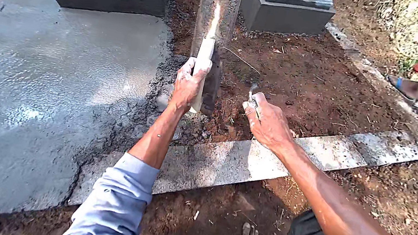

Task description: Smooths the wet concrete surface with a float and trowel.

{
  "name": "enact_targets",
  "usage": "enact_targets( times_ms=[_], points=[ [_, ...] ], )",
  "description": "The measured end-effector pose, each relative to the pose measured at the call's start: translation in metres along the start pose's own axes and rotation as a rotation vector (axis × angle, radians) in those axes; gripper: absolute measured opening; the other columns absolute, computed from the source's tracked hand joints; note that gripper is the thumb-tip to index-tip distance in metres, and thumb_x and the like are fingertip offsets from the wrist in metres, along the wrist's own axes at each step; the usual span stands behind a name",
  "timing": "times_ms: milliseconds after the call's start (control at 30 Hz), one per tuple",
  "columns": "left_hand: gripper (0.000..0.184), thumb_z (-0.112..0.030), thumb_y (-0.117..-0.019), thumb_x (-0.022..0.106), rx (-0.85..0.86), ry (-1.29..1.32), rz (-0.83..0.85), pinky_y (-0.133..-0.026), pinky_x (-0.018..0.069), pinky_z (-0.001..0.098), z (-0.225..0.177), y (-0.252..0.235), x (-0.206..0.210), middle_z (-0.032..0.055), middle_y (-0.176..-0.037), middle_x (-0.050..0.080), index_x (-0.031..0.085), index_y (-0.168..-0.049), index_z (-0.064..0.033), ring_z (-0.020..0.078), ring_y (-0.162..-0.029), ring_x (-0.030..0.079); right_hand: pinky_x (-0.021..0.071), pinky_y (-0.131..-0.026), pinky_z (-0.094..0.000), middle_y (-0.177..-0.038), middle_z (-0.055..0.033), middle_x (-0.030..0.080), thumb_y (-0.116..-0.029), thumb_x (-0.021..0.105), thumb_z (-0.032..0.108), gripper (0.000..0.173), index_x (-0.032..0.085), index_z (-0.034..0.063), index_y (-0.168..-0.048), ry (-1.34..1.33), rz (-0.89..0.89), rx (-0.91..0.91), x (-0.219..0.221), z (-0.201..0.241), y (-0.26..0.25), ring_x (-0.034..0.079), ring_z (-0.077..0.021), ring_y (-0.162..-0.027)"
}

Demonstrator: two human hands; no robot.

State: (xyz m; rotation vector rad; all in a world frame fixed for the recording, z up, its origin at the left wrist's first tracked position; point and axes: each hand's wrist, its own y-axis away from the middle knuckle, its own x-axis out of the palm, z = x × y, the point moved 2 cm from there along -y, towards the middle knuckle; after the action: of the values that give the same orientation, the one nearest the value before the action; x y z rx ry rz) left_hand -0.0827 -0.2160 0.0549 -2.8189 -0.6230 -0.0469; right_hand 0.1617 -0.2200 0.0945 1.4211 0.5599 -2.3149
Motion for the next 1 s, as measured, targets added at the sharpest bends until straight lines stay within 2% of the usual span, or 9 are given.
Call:
enact_targets(
  times_ms=[133, 267, 367, 500, 600, 700, 833, 900, 1000],
  points=[
    [0.02, -0.029, -0.1016, 0.06, 0.065, 0.005, -0.042, -0.069, 0.0544, 0.0299, -0.013, -0.002, 0.009, 0.0014, -0.084, 0.062, 0.06, -0.105, -0.0088, 0.0097, -0.074, 0.062, 0.0559, -0.074, -0.0613, -0.1, -0.0223, 0.07, -0.1111, 0.041, 0.039, 0.043, 0.058, 0.005, -0.13, 0.161, 0.071, 0.016, 0.009, 0.007, 0.0, 0.072, -0.0437, -0.09],
    [0.018, -0.027, -0.1012, 0.06, 0.172, 0.027, -0.111, -0.071, 0.0549, 0.0277, -0.021, -0.008, 0.002, -0.0008, -0.085, 0.062, 0.06, -0.106, -0.009, 0.0075, -0.076, 0.062, 0.0566, -0.075, -0.0586, -0.105, -0.0195, 0.069, -0.1107, 0.044, 0.038, 0.038, 0.061, 0.0082, -0.127, 0.339, 0.254, 0.032, 0.025, 0.002, 0.009, 0.071, -0.0411, -0.09],
    [0.02, -0.027, -0.1024, 0.058, 0.239, 0.052, -0.142, -0.073, 0.0564, 0.0268, -0.033, -0.013, -0.012, -0.0017, -0.087, 0.062, 0.058, -0.109, -0.0085, 0.0065, -0.078, 0.063, 0.0544, -0.081, -0.0602, -0.109, -0.0205, 0.07, -0.1101, 0.044, 0.037, 0.04, 0.061, 0.0091, -0.133, 0.379, 0.381, 0.07, 0.03, -0.016, 0.012, 0.07, -0.042, -0.098],
    [0.019, -0.027, -0.1025, 0.059, 0.242, 0.058, -0.158, -0.072, 0.0555, 0.0264, -0.034, -0.014, -0.023, -0.0015, -0.086, 0.061, 0.057, -0.108, -0.0087, 0.0069, -0.076, 0.062, 0.0556, -0.068, -0.0583, -0.094, -0.0175, 0.07, -0.1084, 0.047, 0.038, 0.038, 0.065, 0.0068, -0.12, 0.247, 0.093, -0.086, 0.006, -0.005, 0.007, 0.072, -0.0387, -0.082],
    [0.015, -0.024, -0.1028, 0.057, 0.188, 0.12, -0.105, -0.068, 0.0541, 0.0254, -0.022, -0.009, -0.015, -0.0014, -0.082, 0.059, 0.058, -0.105, -0.0091, 0.0072, -0.072, 0.061, 0.055, -0.062, -0.0552, -0.092, -0.017, 0.069, -0.1088, 0.045, 0.039, 0.039, 0.064, 0.006, -0.119, 0.225, -0.048, -0.141, 0.004, 0.009, 0.002, 0.071, -0.0379, -0.077],
    [0.012, -0.023, -0.1021, 0.056, 0.169, 0.163, -0.094, -0.066, 0.0534, 0.0242, -0.018, -0.009, -0.006, -0.0034, -0.078, 0.059, 0.057, -0.101, -0.0107, 0.0057, -0.069, 0.06, 0.056, -0.067, -0.0561, -0.096, -0.0173, 0.069, -0.1096, 0.045, 0.038, 0.038, 0.064, 0.0073, -0.121, 0.278, 0.074, -0.078, 0.011, 0.009, 0.002, 0.071, -0.0384, -0.082],
    [0.022, -0.028, -0.101, 0.06, 0.209, 0.056, -0.17, -0.074, 0.0574, 0.0286, -0.019, -0.008, -0.023, -0.0013, -0.084, 0.065, 0.062, -0.107, -0.0064, 0.0073, -0.077, 0.065, 0.0549, -0.078, -0.0581, -0.101, -0.0164, 0.071, -0.1091, 0.046, 0.041, 0.038, 0.064, 0.0113, -0.125, 0.348, 0.322, -0.049, 0.011, -0.009, 0.006, 0.071, -0.0384, -0.092],
    [0.024, -0.028, -0.0975, 0.063, 0.206, -0.012, -0.142, -0.072, 0.0586, 0.0302, -0.015, -0.008, -0.035, -0.0001, -0.083, 0.067, 0.064, -0.107, -0.0053, 0.0086, -0.075, 0.067, 0.055, -0.072, -0.0571, -0.096, -0.0159, 0.07, -0.1087, 0.046, 0.041, 0.039, 0.065, 0.0088, -0.119, 0.302, 0.196, -0.117, 0.001, -0.01, 0.008, 0.071, -0.0375, -0.086],
    [0.022, -0.022, -0.0914, 0.065, 0.149, -0.055, -0.045, -0.07, 0.0589, 0.0316, -0.006, -0.003, -0.038, 0.0013, -0.084, 0.069, 0.066, -0.105, -0.0049, 0.0098, -0.075, 0.068, 0.0534, -0.056, -0.0522, -0.083, -0.0153, 0.068, -0.106, 0.048, 0.038, 0.039, 0.067, 0.0037, -0.107, 0.186, -0.174, -0.298, -0.016, -0.004, 0.005, 0.07, -0.0341, -0.069]
  ],
)
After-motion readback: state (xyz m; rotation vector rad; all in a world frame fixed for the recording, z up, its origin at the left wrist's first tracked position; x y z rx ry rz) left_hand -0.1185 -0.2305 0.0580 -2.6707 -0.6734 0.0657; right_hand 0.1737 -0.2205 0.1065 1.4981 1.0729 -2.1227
